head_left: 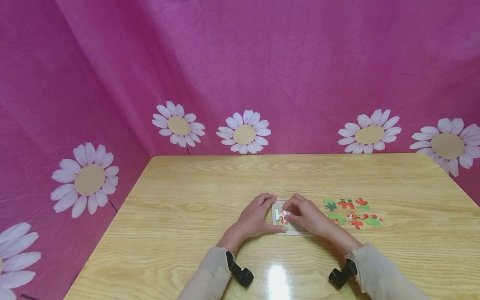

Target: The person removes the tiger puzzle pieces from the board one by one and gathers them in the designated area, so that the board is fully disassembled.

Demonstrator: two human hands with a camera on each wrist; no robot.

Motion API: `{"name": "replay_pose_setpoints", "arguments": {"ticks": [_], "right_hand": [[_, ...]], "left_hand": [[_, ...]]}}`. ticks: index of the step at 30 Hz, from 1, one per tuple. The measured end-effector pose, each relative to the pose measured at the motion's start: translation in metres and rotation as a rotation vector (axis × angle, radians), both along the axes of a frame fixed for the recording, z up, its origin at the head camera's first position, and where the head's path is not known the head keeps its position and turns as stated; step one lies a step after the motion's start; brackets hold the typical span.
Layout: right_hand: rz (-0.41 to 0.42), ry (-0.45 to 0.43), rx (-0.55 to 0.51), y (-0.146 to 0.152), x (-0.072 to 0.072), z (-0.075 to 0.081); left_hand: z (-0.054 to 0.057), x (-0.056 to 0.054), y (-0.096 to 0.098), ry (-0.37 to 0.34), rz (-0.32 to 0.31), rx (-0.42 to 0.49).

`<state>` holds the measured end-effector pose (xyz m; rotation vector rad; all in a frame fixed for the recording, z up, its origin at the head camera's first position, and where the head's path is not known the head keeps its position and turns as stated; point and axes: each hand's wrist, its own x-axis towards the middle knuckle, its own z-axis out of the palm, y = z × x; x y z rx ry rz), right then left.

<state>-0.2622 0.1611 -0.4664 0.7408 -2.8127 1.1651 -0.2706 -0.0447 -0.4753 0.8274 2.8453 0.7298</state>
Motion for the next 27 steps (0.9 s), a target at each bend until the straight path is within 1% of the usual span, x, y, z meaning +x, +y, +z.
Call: {"name": "replay_pose_setpoints", "arguments": {"ticks": [5,9,16,21,27], "right_hand": [[-0.029,0.018,-0.027,-0.001,0.003,-0.001],[-0.066,0.043,-0.026,-0.002,0.007,-0.003],[-0.114,0.068,-0.043,-0.005,0.010,-0.004],[-0.132,0.105,-0.062,-0.006,0.011,-0.004],[-0.127,0.119,-0.074,-0.005,0.012,-0.004]], "left_hand": [[0.000,0.000,0.000,-0.006,0.006,-0.004],[0.000,0.000,0.000,-0.005,0.002,-0.002],[-0.002,0.000,-0.001,0.009,0.002,-0.007],[-0.001,0.000,0.000,-0.007,0.010,0.001],[-0.002,0.000,0.000,-0.014,0.008,0.015]]}}
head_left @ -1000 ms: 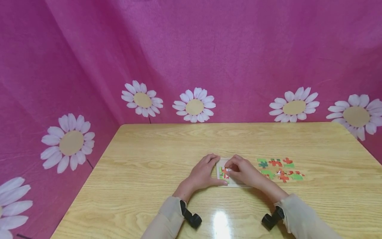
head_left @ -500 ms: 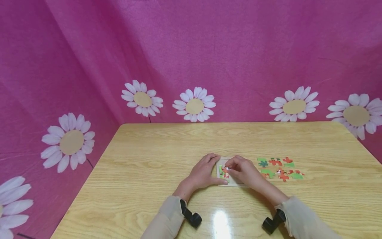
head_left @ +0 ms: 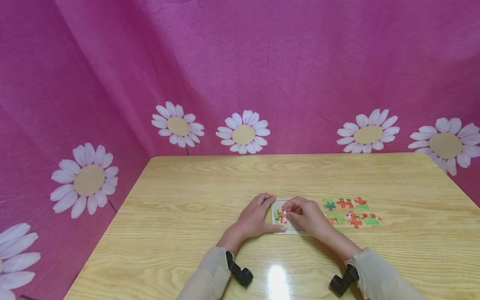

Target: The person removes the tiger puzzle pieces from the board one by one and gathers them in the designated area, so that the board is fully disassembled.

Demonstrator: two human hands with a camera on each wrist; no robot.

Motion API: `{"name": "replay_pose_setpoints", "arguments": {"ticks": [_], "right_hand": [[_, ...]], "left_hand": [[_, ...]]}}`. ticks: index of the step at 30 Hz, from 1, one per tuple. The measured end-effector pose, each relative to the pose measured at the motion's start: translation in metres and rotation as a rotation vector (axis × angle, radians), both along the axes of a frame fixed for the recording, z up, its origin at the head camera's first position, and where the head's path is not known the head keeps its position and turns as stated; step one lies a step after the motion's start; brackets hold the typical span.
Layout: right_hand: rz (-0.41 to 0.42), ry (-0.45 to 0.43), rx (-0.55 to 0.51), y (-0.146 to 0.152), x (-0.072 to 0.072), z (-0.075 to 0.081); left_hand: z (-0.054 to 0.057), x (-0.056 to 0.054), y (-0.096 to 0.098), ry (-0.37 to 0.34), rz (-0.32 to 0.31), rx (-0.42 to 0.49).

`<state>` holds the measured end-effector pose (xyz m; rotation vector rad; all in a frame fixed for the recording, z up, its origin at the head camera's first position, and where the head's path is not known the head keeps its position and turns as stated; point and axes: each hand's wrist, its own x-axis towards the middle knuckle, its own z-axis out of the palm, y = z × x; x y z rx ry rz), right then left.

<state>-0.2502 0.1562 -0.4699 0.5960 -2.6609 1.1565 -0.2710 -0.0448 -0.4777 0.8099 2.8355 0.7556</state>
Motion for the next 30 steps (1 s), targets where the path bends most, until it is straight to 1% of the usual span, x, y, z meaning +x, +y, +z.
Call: {"name": "replay_pose_setpoints", "arguments": {"ticks": [10,19,30], "right_hand": [[0.022,0.047,-0.005,0.000,0.001,0.002],[0.007,-0.044,-0.066,0.004,0.002,-0.001],[-0.008,-0.069,-0.104,0.014,0.004,-0.001]], "left_hand": [[0.001,0.000,0.000,0.015,-0.012,-0.007],[-0.002,-0.001,0.000,-0.004,-0.001,-0.015],[0.000,-0.001,0.000,-0.003,-0.005,-0.023]]}}
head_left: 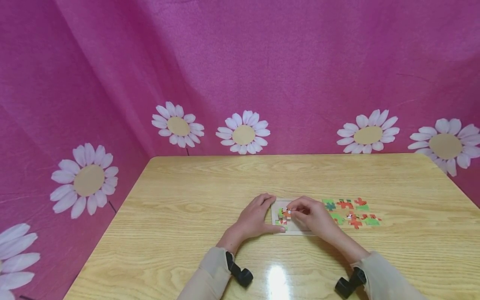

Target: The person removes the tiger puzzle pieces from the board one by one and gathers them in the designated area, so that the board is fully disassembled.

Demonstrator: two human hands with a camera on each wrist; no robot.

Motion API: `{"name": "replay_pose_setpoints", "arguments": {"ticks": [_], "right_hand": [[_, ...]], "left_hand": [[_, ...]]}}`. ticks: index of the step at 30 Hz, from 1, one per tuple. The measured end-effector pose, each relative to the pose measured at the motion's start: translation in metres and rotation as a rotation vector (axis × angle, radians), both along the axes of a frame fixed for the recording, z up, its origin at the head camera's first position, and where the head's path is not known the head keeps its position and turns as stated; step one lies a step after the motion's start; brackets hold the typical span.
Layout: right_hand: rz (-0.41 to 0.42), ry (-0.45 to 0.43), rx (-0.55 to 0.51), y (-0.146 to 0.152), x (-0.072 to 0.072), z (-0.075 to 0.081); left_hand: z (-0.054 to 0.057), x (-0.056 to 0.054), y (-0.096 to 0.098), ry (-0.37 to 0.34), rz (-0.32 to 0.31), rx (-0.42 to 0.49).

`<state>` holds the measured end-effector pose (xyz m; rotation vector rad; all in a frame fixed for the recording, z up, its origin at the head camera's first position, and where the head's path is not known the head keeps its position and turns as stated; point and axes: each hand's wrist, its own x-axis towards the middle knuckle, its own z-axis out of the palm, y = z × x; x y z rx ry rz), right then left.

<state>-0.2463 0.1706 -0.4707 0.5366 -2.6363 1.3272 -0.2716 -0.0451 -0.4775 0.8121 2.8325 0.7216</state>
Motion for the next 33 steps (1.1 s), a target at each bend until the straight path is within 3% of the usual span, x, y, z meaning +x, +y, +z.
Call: {"name": "replay_pose_setpoints", "arguments": {"ticks": [24,33], "right_hand": [[-0.048,-0.029,-0.014,0.029,0.016,0.004],[-0.033,0.055,-0.034,0.041,0.024,0.003]], "left_hand": [[0.001,0.000,-0.001,-0.012,-0.007,0.007],[0.002,0.001,-0.002,-0.016,-0.007,0.003]]}}
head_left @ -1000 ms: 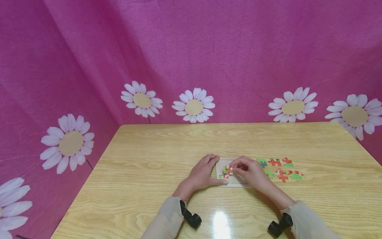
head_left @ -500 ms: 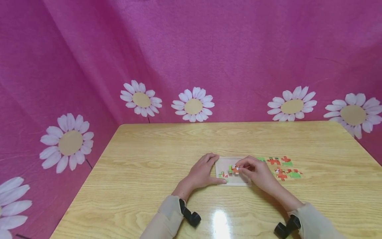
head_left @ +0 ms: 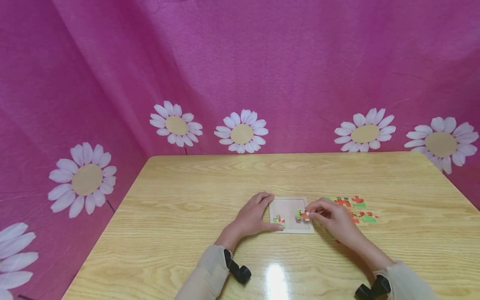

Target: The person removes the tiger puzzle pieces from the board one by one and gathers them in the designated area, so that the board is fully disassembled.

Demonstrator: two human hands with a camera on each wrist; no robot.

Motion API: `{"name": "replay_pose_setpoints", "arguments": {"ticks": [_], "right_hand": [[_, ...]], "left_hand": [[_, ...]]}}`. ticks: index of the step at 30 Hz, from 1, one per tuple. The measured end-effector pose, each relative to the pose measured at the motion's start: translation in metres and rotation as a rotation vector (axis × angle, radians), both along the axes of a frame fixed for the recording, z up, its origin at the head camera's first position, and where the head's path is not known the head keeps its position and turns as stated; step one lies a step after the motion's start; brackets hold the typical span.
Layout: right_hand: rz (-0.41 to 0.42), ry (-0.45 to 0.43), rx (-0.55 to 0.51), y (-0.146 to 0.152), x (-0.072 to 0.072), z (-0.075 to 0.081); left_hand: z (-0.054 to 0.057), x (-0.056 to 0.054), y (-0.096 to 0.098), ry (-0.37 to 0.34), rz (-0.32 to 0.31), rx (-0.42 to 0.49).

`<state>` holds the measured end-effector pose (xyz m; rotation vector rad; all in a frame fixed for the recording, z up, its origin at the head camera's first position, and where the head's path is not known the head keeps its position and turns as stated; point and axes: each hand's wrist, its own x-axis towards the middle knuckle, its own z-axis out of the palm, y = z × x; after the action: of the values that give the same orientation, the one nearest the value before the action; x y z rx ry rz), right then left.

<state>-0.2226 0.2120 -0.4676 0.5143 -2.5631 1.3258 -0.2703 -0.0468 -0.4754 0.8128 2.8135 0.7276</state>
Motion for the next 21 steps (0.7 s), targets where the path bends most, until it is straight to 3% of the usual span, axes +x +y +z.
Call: {"name": "replay_pose_setpoints", "arguments": {"ticks": [21], "right_hand": [[-0.005,0.021,0.001,0.033,0.014,-0.003]], "left_hand": [[0.000,-0.001,0.000,-0.016,0.002,0.008]]}}
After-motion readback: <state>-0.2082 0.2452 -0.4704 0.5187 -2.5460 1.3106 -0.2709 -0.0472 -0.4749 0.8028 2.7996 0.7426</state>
